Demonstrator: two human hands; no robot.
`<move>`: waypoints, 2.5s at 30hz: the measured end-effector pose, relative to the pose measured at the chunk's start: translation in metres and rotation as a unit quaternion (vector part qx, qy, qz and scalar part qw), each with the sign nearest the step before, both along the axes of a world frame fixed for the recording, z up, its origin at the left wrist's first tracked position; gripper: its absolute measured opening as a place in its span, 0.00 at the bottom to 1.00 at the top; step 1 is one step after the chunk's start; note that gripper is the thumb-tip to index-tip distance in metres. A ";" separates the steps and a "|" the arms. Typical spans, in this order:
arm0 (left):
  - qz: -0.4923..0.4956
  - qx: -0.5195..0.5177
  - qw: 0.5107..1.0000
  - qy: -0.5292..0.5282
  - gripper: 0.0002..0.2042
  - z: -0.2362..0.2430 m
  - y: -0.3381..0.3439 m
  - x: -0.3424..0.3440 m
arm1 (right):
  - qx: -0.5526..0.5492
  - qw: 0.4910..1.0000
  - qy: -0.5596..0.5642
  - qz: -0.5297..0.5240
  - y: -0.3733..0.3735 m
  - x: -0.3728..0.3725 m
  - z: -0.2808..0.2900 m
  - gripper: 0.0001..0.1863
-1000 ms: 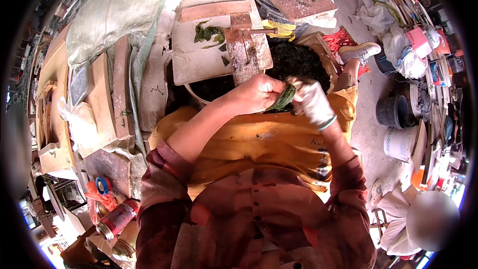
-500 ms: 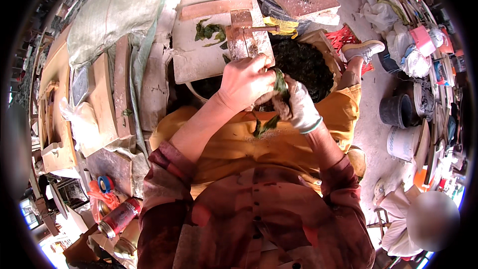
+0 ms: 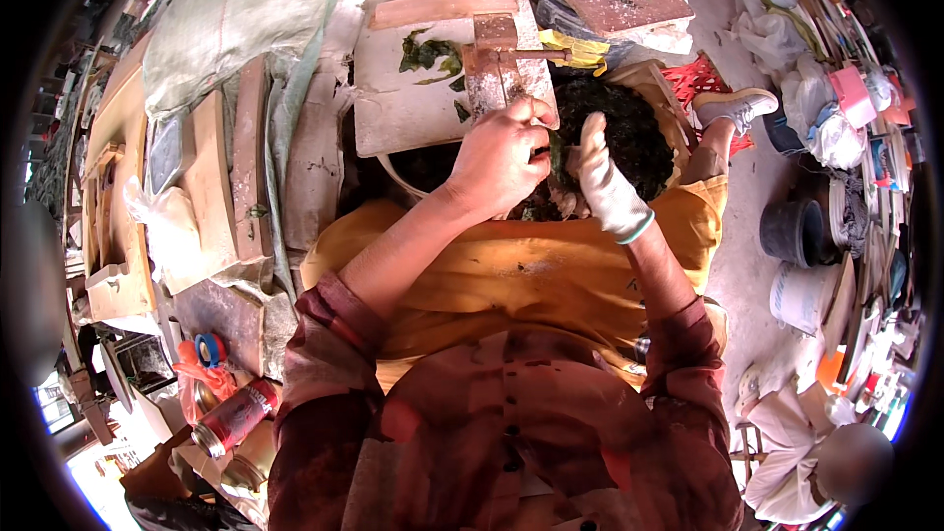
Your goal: The person sits on the floor and repeatedly picks up green leafy plant stems from a pile. They use a small handheld knife to trim the stems over a white bucket, dropping the trimmed pieces into the bucket. The process is repetitive, involving picking, trimming, and discarding the plant material.
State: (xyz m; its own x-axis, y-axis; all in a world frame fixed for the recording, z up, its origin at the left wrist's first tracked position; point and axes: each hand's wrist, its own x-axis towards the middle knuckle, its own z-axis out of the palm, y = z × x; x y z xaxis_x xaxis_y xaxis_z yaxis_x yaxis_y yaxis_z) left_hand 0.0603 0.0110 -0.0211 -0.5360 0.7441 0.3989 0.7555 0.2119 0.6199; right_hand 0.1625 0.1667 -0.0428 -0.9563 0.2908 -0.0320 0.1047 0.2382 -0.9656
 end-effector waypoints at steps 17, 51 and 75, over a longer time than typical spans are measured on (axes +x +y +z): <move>-0.040 0.127 0.819 -0.558 0.05 0.007 -0.013 -0.026 | -0.147 0.979 -0.118 0.084 -0.001 0.010 0.030 0.24; -0.092 -0.167 0.976 0.106 0.16 0.013 -0.011 -0.030 | -0.146 0.976 -0.152 0.057 0.001 -0.010 0.024 0.15; 0.101 -0.509 0.854 -0.024 0.15 -0.025 -0.022 -0.088 | 0.200 0.947 -0.217 -0.124 0.043 -0.066 -0.048 0.14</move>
State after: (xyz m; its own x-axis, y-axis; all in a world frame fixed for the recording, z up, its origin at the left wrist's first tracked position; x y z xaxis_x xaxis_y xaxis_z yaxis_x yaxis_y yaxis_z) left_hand -0.0278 -0.0108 -0.0462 -0.6927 0.5816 -0.4265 0.6176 0.7837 0.0658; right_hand 0.0969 0.2097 -0.0912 -0.7784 0.5773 -0.2467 0.5727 0.4919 -0.6557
